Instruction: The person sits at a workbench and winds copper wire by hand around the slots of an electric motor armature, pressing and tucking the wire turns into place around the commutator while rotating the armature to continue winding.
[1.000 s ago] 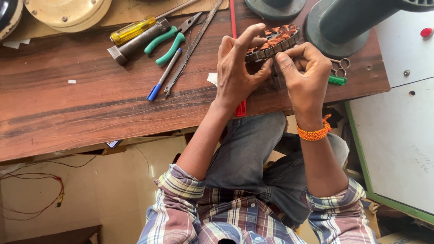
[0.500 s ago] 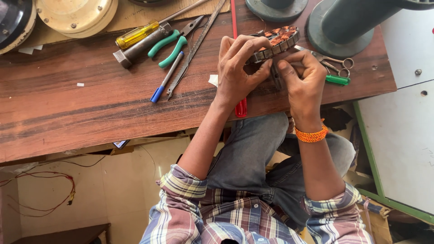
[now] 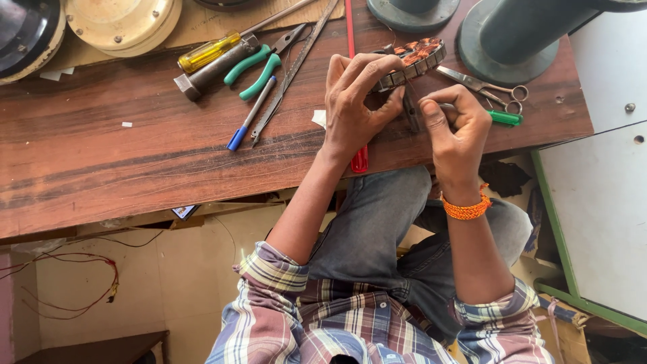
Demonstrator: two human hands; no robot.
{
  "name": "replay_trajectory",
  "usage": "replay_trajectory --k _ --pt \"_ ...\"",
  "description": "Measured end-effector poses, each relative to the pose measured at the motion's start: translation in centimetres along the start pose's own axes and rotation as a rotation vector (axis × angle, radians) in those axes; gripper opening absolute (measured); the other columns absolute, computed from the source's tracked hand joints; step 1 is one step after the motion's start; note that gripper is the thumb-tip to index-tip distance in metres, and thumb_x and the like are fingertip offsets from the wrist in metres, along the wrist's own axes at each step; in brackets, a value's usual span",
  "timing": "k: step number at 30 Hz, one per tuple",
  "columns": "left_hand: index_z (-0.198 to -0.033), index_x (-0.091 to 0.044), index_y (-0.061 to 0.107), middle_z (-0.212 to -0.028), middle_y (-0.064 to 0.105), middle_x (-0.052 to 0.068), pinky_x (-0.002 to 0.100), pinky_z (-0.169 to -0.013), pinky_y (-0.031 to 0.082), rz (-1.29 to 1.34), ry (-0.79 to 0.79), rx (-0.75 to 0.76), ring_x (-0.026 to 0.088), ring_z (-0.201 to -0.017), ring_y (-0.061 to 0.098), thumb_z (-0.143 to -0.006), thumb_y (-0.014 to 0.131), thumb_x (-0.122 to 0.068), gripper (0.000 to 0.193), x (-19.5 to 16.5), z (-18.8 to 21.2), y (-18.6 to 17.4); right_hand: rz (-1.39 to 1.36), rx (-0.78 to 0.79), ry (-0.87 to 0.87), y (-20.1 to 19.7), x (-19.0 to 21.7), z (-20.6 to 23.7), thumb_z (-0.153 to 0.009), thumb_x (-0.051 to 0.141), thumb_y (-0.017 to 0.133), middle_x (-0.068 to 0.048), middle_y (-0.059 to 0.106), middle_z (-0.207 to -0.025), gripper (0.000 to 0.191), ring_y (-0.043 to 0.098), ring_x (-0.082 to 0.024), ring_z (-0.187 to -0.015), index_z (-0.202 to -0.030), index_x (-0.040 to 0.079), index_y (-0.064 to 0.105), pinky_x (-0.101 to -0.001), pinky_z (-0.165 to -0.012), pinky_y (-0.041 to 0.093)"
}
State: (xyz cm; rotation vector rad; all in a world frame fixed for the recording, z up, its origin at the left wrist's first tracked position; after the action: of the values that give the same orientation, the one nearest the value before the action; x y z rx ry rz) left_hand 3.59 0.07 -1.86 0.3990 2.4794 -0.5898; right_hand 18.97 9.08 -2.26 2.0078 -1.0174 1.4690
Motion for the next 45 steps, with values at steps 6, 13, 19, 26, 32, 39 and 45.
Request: replay_trajectory --k 6,13,19,26,32,39,45 --pt "-0.117 -0.019 0.068 -0.113 0.069 -0.006 0.033 -0.094 0.046 -0.010 -0.006 -0.003 0.018 -0.096 0.052 -0.084 0.083 -0.015 0.036 0.2 0.1 0.1 0.058 0.017 -0.024 -0.7 0.7 -0.3 -0.109 0.004 0.067 0.002 0.068 -0.099 0.007 0.061 -0.001 -0.088 -0.108 -0.002 0.064 -0.0173 -0.076 0.046" --pt "-0.118 -0.018 0.068 -0.118 0.070 -0.004 0.032 -0.096 0.046 0.001 0.015 -0.006 0.018 -0.099 0.056 -0.084 0.082 -0.014 0.037 0.4 0.0 -0.1 0.382 0.027 -0.140 0.9 -0.3 0.2 -0.105 -0.001 0.067 -0.008 0.066 -0.076 0.002 0.057 -0.009 -0.068 -0.106 -0.002 0.067 -0.0272 -0.062 0.046" --pt "-0.117 -0.018 0.069 -0.117 0.071 -0.004 0.032 -0.096 0.047 0.001 0.026 -0.004 0.018 -0.098 0.057 -0.084 0.082 -0.013 0.036 0.3 -0.1 -0.3 0.429 0.018 -0.296 1.3 -0.6 -1.3 -0.105 -0.005 0.060 -0.018 0.070 -0.088 0.014 0.072 -0.024 -0.073 -0.116 -0.002 0.068 -0.0337 -0.068 0.053" --pt "-0.117 -0.017 0.068 -0.116 0.070 -0.004 0.031 -0.095 0.046 0.010 0.032 0.027 0.019 -0.102 0.057 -0.085 0.081 -0.012 0.035 0.3 -0.4 -0.8 0.713 -0.022 -0.412 1.9 -1.4 -2.2 -0.101 -0.003 0.064 -0.018 0.068 -0.086 0.020 0.069 -0.036 -0.075 -0.119 0.003 0.068 -0.0428 -0.064 0.051" --pt "-0.119 -0.016 0.066 -0.118 0.067 0.000 0.033 -0.099 0.046 0.018 0.019 0.068 0.021 -0.106 0.056 -0.087 0.078 -0.013 0.034 0.8 -0.2 -0.9 0.978 -0.066 -0.471 2.2 -2.0 -1.7 -0.095 -0.001 0.065 -0.010 0.067 -0.084 0.028 0.067 -0.033 -0.067 -0.121 0.009 0.069 -0.0425 -0.058 0.052" --pt "-0.125 -0.014 0.065 -0.119 0.068 -0.001 0.030 -0.096 0.050 0.154 -0.157 0.110 0.016 -0.105 0.058 -0.107 0.064 -0.020 0.019 1.5 0.7 -1.3 1.028 -0.095 -0.464 2.7 -1.7 -1.9 -0.096 0.000 0.064 -0.007 0.066 -0.084 0.026 0.067 -0.031 -0.066 -0.118 0.012 0.070 -0.0424 -0.056 0.051" --pt "-0.138 -0.013 0.058 -0.131 0.066 0.003 0.031 -0.104 0.053 0.153 -0.140 0.134 0.019 -0.117 0.059 -0.099 0.077 -0.020 0.044 0.6 0.7 -1.7 0.960 -0.120 -0.437 3.0 -1.1 -2.1 -0.100 0.003 0.063 -0.008 0.068 -0.088 0.018 0.069 -0.032 -0.070 -0.115 0.011 0.068 -0.0428 -0.058 0.052"
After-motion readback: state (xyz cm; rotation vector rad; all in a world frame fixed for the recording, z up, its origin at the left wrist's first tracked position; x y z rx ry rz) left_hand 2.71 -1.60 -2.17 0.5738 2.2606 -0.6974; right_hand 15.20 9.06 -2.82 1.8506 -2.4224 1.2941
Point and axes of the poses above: each hand's wrist, its own z-axis away from the middle knuckle, its own y-axis out of the palm, x = y × z, the point moved 2 cm from there along -z, towards the middle knuckle
